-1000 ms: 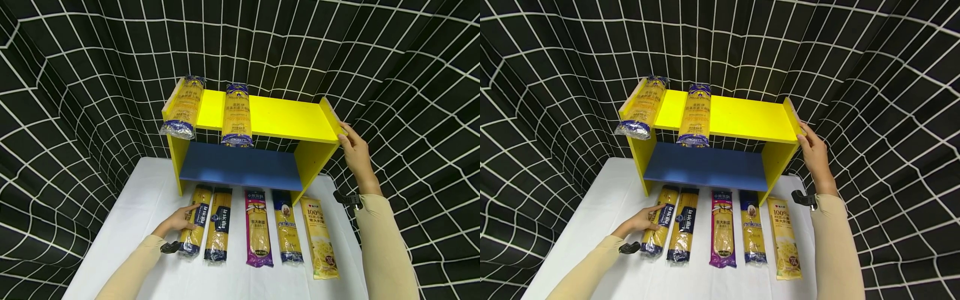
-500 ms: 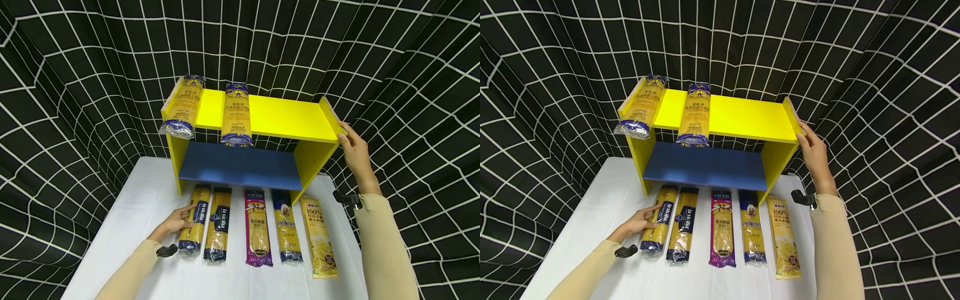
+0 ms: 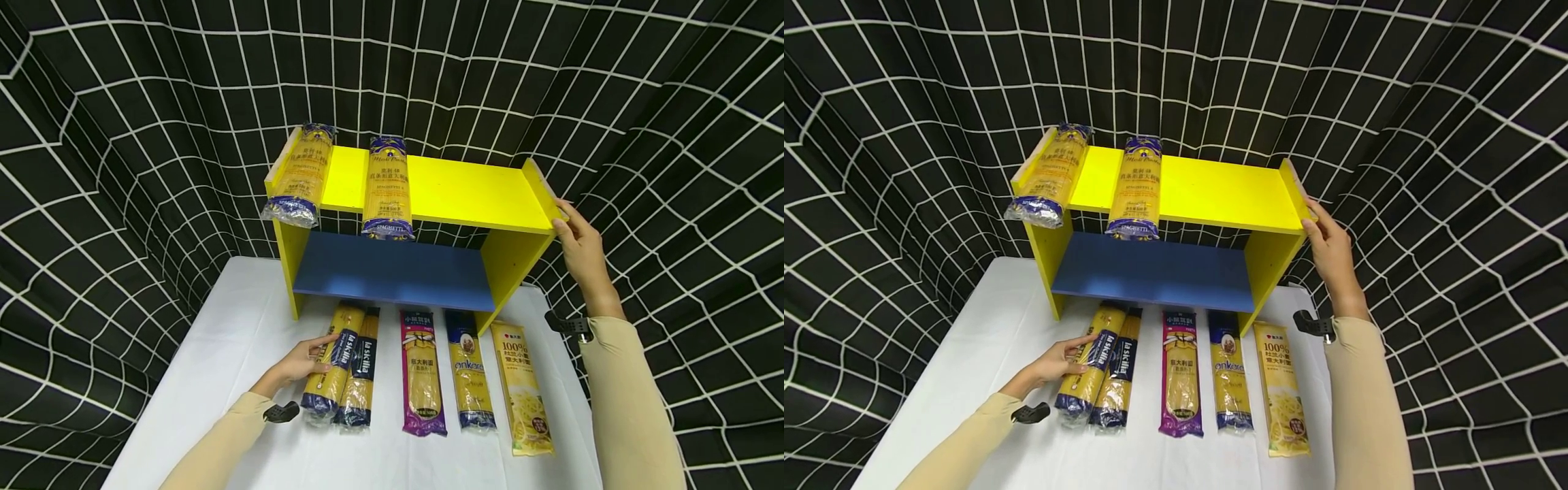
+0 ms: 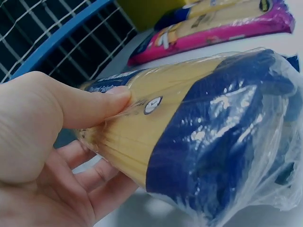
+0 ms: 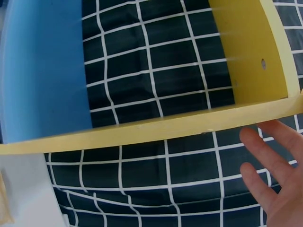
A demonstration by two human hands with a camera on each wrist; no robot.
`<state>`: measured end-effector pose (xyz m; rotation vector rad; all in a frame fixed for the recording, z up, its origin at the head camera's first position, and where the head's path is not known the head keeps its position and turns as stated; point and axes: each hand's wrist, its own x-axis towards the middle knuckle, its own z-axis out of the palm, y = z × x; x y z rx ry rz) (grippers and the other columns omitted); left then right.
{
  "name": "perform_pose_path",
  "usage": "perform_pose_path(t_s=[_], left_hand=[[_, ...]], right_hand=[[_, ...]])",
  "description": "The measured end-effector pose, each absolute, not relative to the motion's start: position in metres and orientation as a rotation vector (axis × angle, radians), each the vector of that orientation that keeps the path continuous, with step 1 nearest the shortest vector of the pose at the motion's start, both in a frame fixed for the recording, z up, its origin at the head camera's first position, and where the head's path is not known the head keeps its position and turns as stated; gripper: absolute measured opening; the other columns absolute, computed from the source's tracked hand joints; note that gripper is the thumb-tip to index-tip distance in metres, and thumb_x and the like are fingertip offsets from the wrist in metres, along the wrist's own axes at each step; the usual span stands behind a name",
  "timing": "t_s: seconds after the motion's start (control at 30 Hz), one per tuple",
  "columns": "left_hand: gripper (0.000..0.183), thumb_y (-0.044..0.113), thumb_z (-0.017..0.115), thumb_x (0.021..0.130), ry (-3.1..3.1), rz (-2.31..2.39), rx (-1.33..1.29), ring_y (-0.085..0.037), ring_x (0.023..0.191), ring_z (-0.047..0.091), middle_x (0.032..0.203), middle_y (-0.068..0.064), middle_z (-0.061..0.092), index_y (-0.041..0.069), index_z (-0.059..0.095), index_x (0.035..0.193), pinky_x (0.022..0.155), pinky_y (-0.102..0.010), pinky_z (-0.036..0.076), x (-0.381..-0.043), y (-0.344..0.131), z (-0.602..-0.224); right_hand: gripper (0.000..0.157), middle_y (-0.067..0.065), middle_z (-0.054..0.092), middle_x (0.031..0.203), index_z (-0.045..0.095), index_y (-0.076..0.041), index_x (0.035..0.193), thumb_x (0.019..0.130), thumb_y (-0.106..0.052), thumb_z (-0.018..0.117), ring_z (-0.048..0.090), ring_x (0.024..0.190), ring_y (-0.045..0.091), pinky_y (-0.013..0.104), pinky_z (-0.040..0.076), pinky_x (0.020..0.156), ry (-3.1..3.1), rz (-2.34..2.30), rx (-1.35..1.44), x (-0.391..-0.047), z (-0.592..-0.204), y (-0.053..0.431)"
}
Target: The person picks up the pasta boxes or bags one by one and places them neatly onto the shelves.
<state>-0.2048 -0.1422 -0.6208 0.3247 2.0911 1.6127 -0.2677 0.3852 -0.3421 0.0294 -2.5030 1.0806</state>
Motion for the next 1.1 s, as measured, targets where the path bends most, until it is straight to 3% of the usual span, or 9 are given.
perform_pose_path(t_s=[0.03,0.13,0.23,0.3,0.47,0.7,0.87,0.93,1.1], left_hand=[[0.074,-0.001,0.070,0.085,2.073,1.619,0.334,-0.046,0.120,0.056,0.151,-0.031,0.039,0.009,0.039,0.152,0.077,-0.030,0.057,-0.204,-0.139,-0.620],[0.074,-0.002,0.069,0.086,2.003,1.638,0.340,-0.031,0.098,0.067,0.143,-0.032,0.047,0.009,0.039,0.152,0.075,-0.035,0.059,-0.201,-0.127,-0.618],[0.074,-0.003,0.070,0.086,1.970,1.629,0.375,-0.016,0.092,0.066,0.139,-0.033,0.051,0.009,0.040,0.152,0.074,-0.033,0.059,-0.197,-0.114,-0.615],[0.074,-0.004,0.070,0.085,1.961,1.613,0.419,-0.013,0.088,0.064,0.143,-0.032,0.048,0.009,0.040,0.151,0.072,-0.030,0.058,-0.195,-0.106,-0.613],[0.072,-0.003,0.070,0.086,1.967,1.556,0.523,-0.011,0.083,0.057,0.152,-0.027,0.041,0.008,0.041,0.151,0.069,-0.022,0.053,-0.191,-0.086,-0.606],[0.072,0.001,0.070,0.088,1.879,1.550,0.551,-0.014,0.102,0.061,0.154,-0.023,0.041,0.013,0.040,0.152,0.079,-0.025,0.055,-0.182,-0.064,-0.592],[0.073,0.000,0.071,0.087,1.889,1.528,0.612,-0.005,0.071,0.055,0.157,-0.019,0.038,0.015,0.041,0.152,0.071,-0.022,0.052,-0.177,-0.047,-0.580],[0.073,0.000,0.071,0.086,1.902,1.519,0.638,-0.005,0.056,0.045,0.157,-0.017,0.038,0.016,0.042,0.151,0.065,-0.021,0.049,-0.174,-0.041,-0.573],[0.074,0.002,0.073,0.086,1.894,1.538,0.652,-0.008,0.048,0.040,0.158,-0.013,0.039,0.019,0.043,0.151,0.062,-0.021,0.048,-0.166,-0.027,-0.548]], right_hand=[[0.046,0.005,0.040,0.158,0.038,-0.044,0.149,0.104,-0.041,0.045,0.050,0.113,-0.008,0.050,0.041,0.112,-2.502,1.081,0.033,-0.268,-0.342,0.385],[0.046,0.006,0.043,0.156,0.039,-0.044,0.149,0.104,-0.041,0.045,0.050,0.109,-0.010,0.047,0.043,0.111,-2.502,1.067,0.035,-0.268,-0.343,0.384],[0.046,0.008,0.046,0.154,0.039,-0.044,0.149,0.104,-0.041,0.045,0.050,0.106,-0.011,0.043,0.045,0.110,-2.502,1.054,0.034,-0.268,-0.343,0.385],[0.046,0.008,0.047,0.154,0.039,-0.044,0.149,0.104,-0.041,0.045,0.050,0.106,-0.011,0.040,0.046,0.109,-2.503,1.047,0.033,-0.268,-0.343,0.385],[0.045,0.010,0.048,0.152,0.039,-0.044,0.149,0.104,-0.041,0.045,0.050,0.105,-0.011,0.037,0.046,0.108,-2.501,1.053,0.039,-0.269,-0.342,0.385],[0.045,0.015,0.054,0.145,0.039,-0.046,0.148,0.104,-0.041,0.045,0.051,0.103,-0.011,0.031,0.047,0.105,-2.503,1.052,0.035,-0.268,-0.343,0.386],[0.045,0.014,0.053,0.147,0.039,-0.046,0.148,0.104,-0.042,0.045,0.051,0.103,-0.011,0.029,0.047,0.104,-2.496,1.053,0.028,-0.268,-0.342,0.385],[0.045,0.014,0.053,0.147,0.039,-0.046,0.148,0.104,-0.042,0.045,0.051,0.103,-0.010,0.029,0.047,0.104,-2.497,1.060,0.026,-0.267,-0.341,0.384],[0.046,0.019,0.052,0.147,0.039,-0.038,0.151,0.105,-0.038,0.044,0.050,0.102,-0.010,0.034,0.046,0.106,-2.509,1.094,0.022,-0.255,-0.329,0.371]])
